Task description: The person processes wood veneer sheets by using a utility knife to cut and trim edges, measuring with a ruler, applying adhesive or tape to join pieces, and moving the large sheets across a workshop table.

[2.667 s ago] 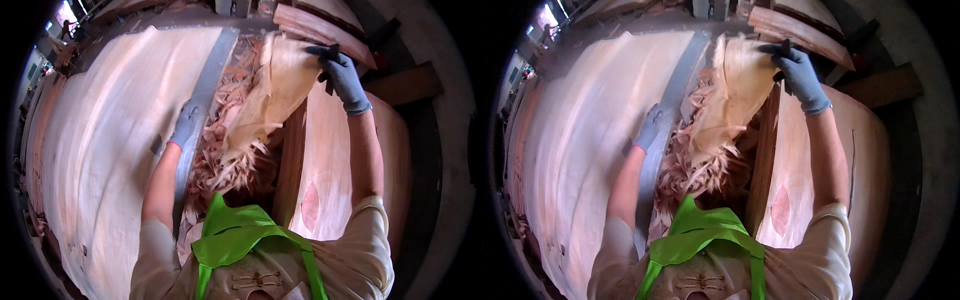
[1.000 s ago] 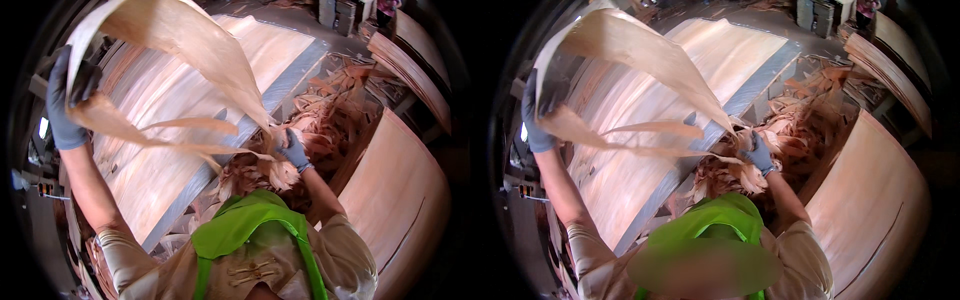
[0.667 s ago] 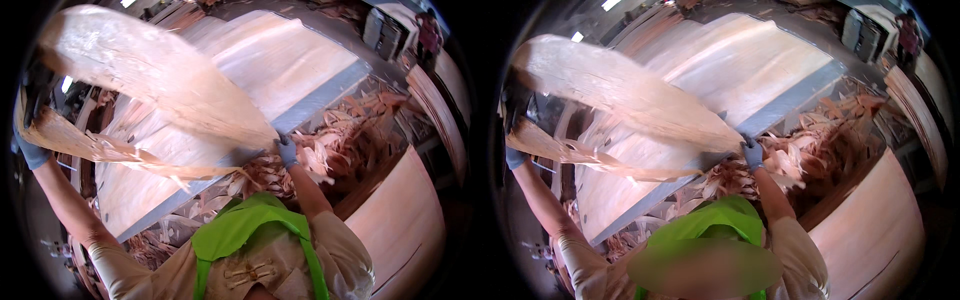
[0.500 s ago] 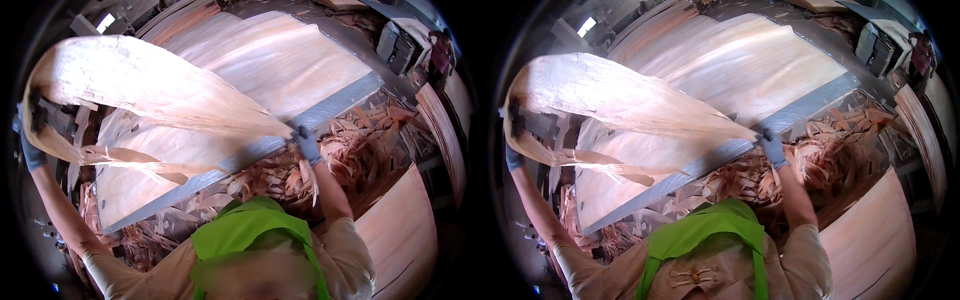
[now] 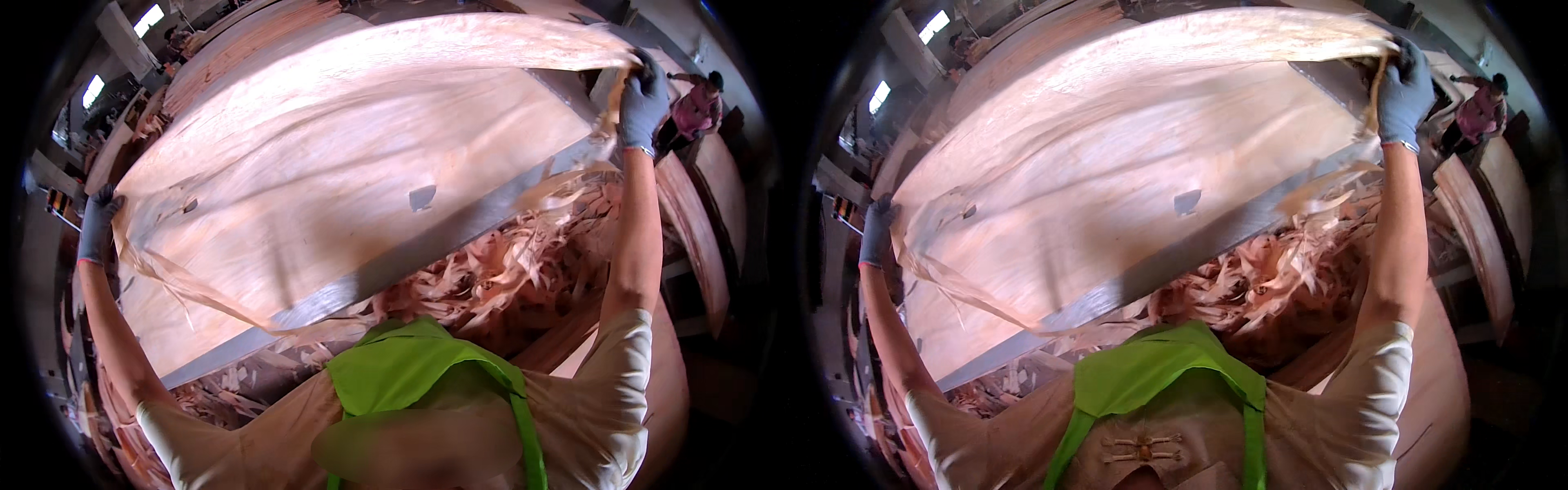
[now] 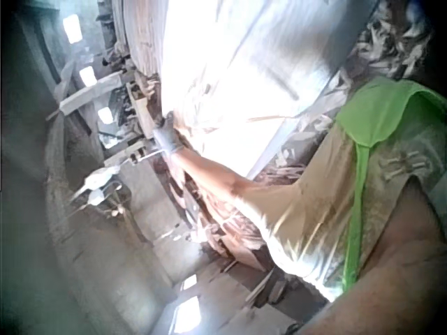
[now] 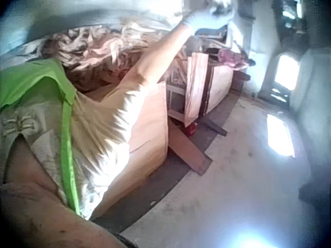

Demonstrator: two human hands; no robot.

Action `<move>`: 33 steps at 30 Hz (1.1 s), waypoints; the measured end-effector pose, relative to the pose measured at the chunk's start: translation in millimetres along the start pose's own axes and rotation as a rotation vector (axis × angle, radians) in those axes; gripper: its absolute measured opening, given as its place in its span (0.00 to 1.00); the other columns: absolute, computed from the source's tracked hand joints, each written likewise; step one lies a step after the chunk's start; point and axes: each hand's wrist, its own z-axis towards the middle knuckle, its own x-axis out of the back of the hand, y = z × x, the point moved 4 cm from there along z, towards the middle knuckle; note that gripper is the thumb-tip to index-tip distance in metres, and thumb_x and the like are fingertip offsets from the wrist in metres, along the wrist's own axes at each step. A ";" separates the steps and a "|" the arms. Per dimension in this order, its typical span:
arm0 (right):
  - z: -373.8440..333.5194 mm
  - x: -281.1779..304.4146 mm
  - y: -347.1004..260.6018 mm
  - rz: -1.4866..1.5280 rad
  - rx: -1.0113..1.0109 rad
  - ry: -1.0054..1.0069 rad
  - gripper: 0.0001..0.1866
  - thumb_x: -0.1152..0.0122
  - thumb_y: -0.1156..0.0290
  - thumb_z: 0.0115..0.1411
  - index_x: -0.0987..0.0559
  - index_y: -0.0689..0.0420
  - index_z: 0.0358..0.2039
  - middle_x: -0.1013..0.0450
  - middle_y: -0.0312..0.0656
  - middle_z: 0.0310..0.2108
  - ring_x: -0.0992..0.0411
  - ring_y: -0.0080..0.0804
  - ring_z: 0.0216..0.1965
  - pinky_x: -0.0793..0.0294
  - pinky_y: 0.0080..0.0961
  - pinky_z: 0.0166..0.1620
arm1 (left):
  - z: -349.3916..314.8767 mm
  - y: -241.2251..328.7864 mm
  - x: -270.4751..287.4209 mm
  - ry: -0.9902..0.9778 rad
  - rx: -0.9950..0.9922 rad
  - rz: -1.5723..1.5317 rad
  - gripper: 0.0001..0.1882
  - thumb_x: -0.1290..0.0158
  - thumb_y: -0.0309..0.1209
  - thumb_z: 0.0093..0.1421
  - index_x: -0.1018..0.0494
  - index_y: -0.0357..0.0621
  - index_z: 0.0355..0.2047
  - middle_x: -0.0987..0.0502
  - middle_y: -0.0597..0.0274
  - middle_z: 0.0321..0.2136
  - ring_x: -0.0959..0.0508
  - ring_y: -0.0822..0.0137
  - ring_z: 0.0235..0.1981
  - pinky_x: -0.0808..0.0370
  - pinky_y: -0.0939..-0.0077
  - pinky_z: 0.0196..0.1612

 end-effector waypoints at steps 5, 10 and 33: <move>-33.0 -57.1 -61.2 -0.089 0.145 -0.104 0.23 0.52 0.86 0.47 0.26 0.57 0.46 0.30 0.43 0.49 0.34 0.39 0.52 0.37 0.29 0.55 | 5.5 -143.5 -6.4 0.276 -0.106 0.464 0.15 0.48 0.19 0.51 0.26 0.33 0.41 0.21 0.56 0.34 0.26 0.73 0.31 0.28 0.76 0.37; -110.1 -119.0 -50.2 -0.328 0.141 -0.510 0.19 0.51 0.78 0.54 0.26 0.55 0.47 0.32 0.42 0.51 0.36 0.41 0.53 0.39 0.33 0.56 | 5.0 -197.0 -139.6 -0.052 0.116 0.345 0.08 0.48 0.26 0.48 0.23 0.38 0.28 0.23 0.47 0.22 0.22 0.58 0.25 0.28 0.65 0.30; -394.8 -181.1 63.6 -0.227 0.042 -1.377 0.16 0.45 0.69 0.50 0.26 0.48 0.42 0.31 0.40 0.48 0.30 0.43 0.43 0.28 0.37 0.41 | -102.5 85.6 -529.3 -0.155 0.022 0.507 0.35 0.52 0.45 0.56 0.47 0.47 0.62 0.52 0.58 0.65 0.53 0.60 0.66 0.60 0.52 0.65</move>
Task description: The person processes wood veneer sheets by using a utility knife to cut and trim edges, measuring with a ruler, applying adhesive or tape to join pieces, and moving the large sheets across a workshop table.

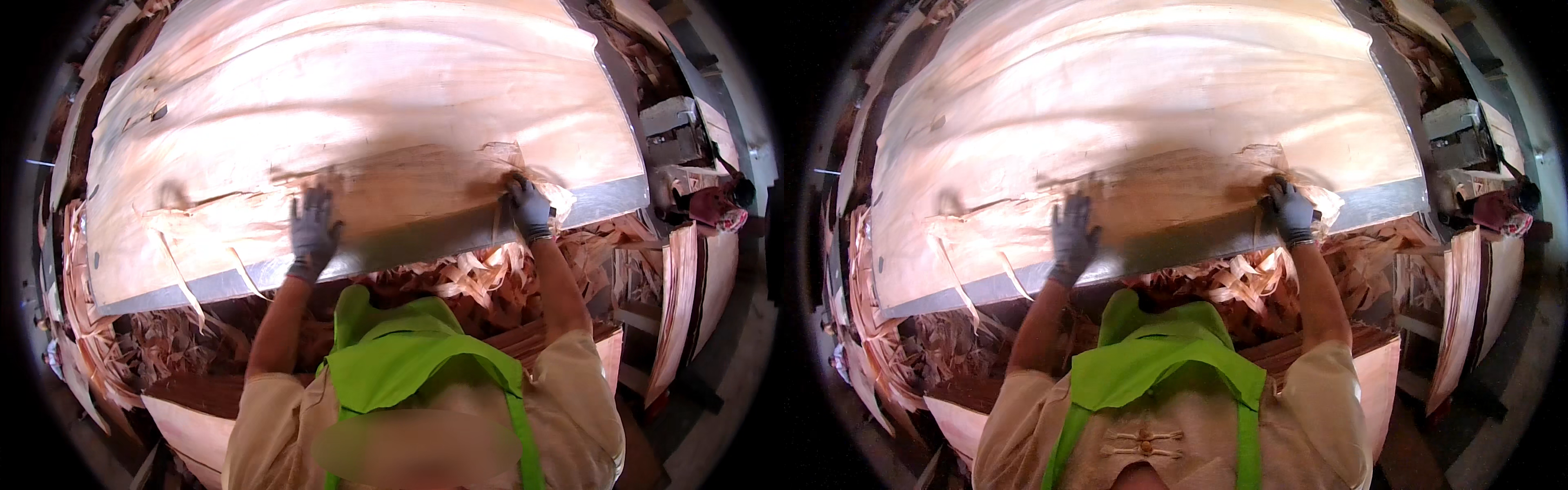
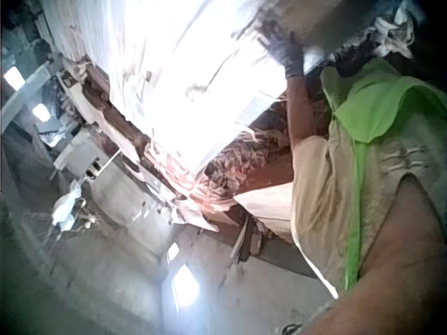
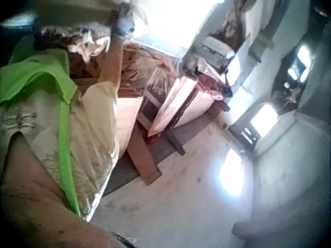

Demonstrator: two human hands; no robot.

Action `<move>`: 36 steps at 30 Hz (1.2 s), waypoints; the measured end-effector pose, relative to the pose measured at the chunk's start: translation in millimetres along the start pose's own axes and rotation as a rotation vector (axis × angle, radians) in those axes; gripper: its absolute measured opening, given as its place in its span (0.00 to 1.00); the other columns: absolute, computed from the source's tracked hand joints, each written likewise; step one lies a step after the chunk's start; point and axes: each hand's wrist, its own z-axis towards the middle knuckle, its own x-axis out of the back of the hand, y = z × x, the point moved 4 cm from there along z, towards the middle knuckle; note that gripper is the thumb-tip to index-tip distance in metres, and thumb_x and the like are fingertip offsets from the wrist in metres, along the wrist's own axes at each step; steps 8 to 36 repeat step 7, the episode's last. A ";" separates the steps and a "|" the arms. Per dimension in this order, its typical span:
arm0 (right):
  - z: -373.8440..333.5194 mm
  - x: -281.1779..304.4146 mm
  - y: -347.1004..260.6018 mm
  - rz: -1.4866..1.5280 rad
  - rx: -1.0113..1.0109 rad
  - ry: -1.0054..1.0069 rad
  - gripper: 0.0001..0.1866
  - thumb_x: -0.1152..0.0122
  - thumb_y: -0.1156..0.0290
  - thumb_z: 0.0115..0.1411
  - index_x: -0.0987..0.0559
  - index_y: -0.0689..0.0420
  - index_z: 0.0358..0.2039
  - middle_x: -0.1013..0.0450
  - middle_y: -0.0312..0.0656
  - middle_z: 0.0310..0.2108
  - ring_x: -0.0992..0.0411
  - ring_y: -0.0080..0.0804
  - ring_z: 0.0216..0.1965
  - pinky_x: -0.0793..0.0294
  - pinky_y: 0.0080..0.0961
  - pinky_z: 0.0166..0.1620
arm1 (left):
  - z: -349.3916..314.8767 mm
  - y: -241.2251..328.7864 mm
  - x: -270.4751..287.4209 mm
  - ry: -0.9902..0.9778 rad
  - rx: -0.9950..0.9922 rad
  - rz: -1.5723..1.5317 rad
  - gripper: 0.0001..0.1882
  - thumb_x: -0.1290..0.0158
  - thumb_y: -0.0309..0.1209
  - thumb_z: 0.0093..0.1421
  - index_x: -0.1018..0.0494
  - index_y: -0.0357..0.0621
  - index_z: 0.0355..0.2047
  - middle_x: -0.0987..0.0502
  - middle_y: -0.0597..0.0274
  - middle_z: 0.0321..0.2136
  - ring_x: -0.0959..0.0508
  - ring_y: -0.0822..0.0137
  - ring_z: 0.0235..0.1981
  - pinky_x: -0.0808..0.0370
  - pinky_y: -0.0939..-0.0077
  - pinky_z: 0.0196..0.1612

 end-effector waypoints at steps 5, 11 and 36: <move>6.5 4.4 21.3 -0.017 0.131 0.105 0.15 0.45 0.69 0.50 0.25 0.47 0.41 0.31 0.40 0.47 0.29 0.43 0.41 0.27 0.36 0.38 | 10.9 55.1 -25.1 0.018 0.048 -0.102 0.41 0.49 0.46 0.52 0.50 0.47 0.62 0.52 0.56 0.64 0.54 0.57 0.66 0.62 0.51 0.65; 7.2 -10.4 50.8 0.054 -0.017 -0.077 0.22 0.43 0.66 0.50 0.27 0.44 0.48 0.31 0.40 0.49 0.29 0.45 0.42 0.27 0.38 0.38 | 16.5 71.4 -30.3 -0.022 0.058 -0.082 0.47 0.47 0.48 0.50 0.56 0.49 0.65 0.56 0.56 0.65 0.57 0.59 0.66 0.65 0.51 0.66; 7.2 -10.4 50.8 0.054 -0.017 -0.077 0.22 0.43 0.66 0.50 0.27 0.44 0.48 0.31 0.40 0.49 0.29 0.45 0.42 0.27 0.38 0.38 | 16.5 71.4 -30.3 -0.022 0.058 -0.082 0.47 0.47 0.48 0.50 0.56 0.49 0.65 0.56 0.56 0.65 0.57 0.59 0.66 0.65 0.51 0.66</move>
